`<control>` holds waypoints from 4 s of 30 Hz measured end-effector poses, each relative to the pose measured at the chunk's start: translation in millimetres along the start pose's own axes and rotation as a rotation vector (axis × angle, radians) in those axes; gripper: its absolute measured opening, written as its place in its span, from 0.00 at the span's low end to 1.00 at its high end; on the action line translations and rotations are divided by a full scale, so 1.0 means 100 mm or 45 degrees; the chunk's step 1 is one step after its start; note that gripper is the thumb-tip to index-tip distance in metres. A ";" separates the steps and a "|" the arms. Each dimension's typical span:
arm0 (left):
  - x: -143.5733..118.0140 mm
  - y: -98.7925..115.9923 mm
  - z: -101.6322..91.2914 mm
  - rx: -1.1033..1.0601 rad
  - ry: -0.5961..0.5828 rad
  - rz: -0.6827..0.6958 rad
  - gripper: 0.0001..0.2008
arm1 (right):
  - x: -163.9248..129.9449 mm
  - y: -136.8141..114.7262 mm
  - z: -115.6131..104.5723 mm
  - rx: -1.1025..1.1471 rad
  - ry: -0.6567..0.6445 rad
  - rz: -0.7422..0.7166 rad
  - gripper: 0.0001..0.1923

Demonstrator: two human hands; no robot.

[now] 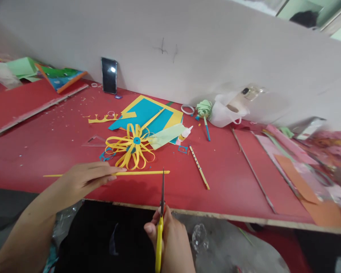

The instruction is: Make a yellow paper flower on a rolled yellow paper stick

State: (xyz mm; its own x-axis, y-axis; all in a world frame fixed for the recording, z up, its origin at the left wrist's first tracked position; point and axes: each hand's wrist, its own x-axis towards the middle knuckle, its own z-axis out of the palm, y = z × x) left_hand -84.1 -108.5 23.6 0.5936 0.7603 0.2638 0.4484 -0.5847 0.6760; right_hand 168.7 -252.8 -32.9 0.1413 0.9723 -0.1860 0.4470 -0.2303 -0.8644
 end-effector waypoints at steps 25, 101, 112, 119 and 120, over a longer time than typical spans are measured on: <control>0.10 0.09 -0.13 -1.359 1.014 -0.318 0.06 | 0.00 -0.10 0.16 0.615 0.029 -0.080 0.31; 0.53 0.06 0.47 -1.692 0.550 -0.645 0.21 | -0.17 -0.28 0.37 0.633 -0.391 0.175 0.35; 0.54 0.06 0.52 -1.617 0.502 -0.590 0.23 | -0.15 -0.41 0.44 0.606 -0.539 0.157 0.37; 0.55 0.09 0.51 -1.534 0.510 -0.572 0.23 | -0.22 -0.47 0.47 0.711 -0.432 0.238 0.35; 0.55 0.09 0.51 -1.529 0.522 -0.573 0.23 | -0.22 -0.47 0.47 0.711 -0.418 0.236 0.35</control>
State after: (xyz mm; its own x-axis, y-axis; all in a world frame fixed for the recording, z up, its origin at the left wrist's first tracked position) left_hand -13.3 -86.1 9.1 0.2150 0.9719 -0.0963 -0.4340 0.1834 0.8821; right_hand 102.8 -261.7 -10.3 -0.1438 0.9004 -0.4106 -0.0951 -0.4256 -0.8999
